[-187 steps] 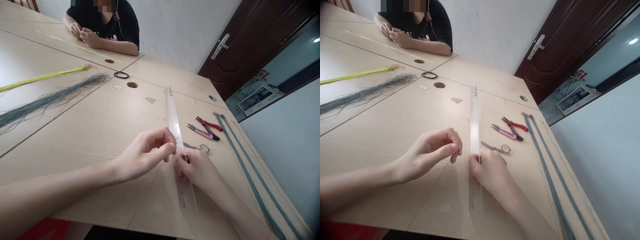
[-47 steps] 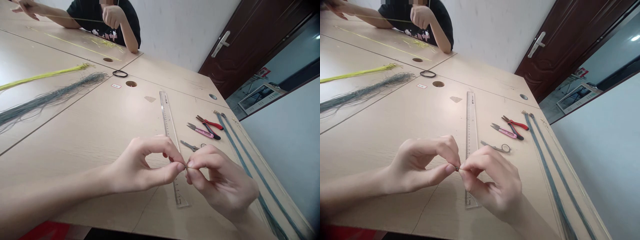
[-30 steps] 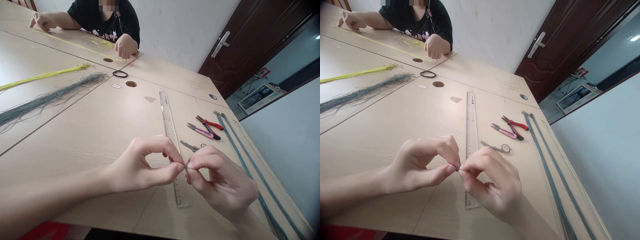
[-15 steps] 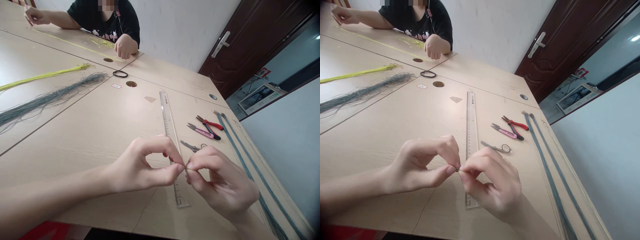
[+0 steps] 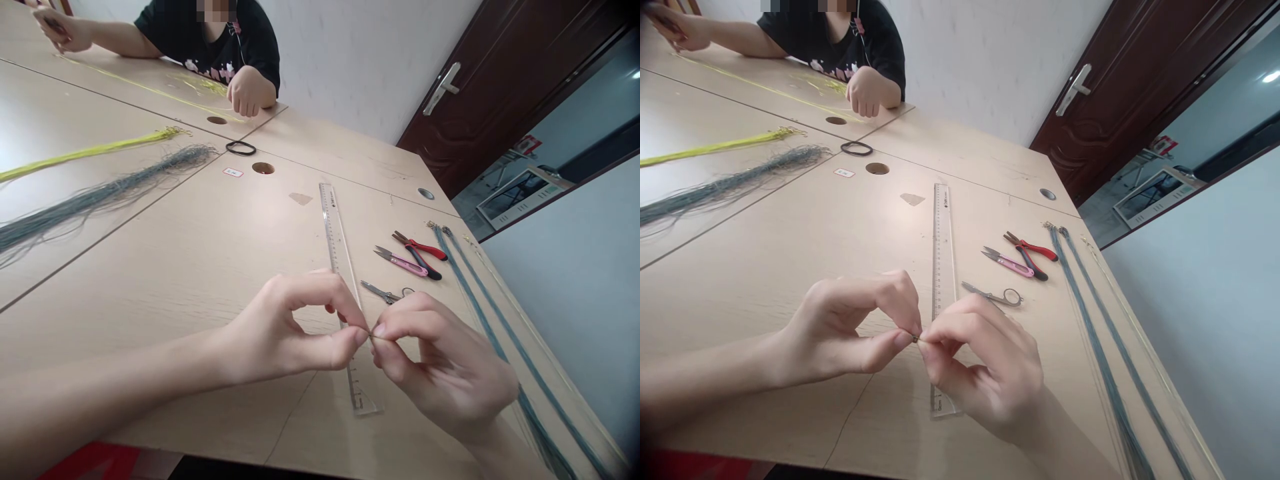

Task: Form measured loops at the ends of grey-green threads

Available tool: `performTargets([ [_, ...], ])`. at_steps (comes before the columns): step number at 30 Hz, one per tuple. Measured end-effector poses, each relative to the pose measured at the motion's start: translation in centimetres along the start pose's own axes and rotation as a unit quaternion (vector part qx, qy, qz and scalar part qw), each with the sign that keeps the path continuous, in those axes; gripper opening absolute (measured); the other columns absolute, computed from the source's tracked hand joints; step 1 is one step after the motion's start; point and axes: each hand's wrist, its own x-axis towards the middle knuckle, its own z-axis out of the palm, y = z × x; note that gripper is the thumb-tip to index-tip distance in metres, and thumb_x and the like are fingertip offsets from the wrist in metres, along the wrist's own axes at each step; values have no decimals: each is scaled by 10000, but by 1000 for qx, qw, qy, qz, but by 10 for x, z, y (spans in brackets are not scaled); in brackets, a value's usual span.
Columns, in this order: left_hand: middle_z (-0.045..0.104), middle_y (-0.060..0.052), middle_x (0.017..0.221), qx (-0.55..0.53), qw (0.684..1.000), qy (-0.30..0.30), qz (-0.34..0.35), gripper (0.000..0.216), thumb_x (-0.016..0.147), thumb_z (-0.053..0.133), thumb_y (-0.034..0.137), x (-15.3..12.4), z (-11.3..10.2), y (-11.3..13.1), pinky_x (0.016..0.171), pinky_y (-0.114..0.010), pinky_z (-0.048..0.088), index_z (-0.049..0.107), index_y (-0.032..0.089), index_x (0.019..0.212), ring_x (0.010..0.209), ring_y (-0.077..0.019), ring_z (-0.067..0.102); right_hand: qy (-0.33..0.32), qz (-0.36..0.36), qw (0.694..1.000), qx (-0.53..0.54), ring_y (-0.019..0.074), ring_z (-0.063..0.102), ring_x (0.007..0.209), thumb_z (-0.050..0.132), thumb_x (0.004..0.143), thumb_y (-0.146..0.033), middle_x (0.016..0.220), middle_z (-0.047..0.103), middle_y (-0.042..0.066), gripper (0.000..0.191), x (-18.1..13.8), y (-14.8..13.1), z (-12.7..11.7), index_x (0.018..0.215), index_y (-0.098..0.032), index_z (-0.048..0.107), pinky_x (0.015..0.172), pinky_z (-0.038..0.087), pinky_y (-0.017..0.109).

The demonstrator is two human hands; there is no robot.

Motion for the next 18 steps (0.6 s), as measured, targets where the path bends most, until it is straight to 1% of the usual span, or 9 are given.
performTargets([
  [6,618,-2,705,11,1000,-4,5,91,758,571,86,0,1,0,666,-248,470,604,163,722,685,-118,565,-1,-1,1000,-3,129,561,642,592,743,-14,720,583,3,202,0,-1,0,837,-193,597,537,447,266],
  [10,610,4,705,33,999,1,-7,83,749,582,78,0,1,-1,674,-227,466,608,151,720,699,-110,568,-2,8,1000,-12,122,544,621,583,738,-16,692,570,-1,184,2,-2,1,807,-186,583,519,434,260],
  [12,615,10,715,53,998,0,-20,84,751,582,74,0,1,-2,680,-213,465,611,149,727,711,-105,573,-3,31,999,-17,107,526,596,576,735,-16,671,555,-7,165,3,-3,1,775,-177,573,506,426,245],
  [15,624,15,729,98,995,6,-26,86,763,578,84,1,1,-6,670,-205,462,613,158,738,711,-102,574,-2,95,995,-23,87,510,571,568,749,-41,650,538,-22,135,4,-4,3,738,-175,562,503,437,217],
  [16,623,12,728,120,993,12,-17,85,765,577,87,1,1,-7,665,-208,461,613,159,737,707,-104,571,-3,118,993,-24,83,510,566,567,756,-53,645,534,-27,127,5,-4,3,730,-177,560,505,444,207],
  [18,623,-3,718,172,985,20,25,81,775,573,96,2,2,-11,662,-224,456,618,151,737,700,-115,560,-5,162,987,-24,77,514,547,568,767,-81,633,531,-33,110,6,-4,4,720,-179,556,494,453,189],
])
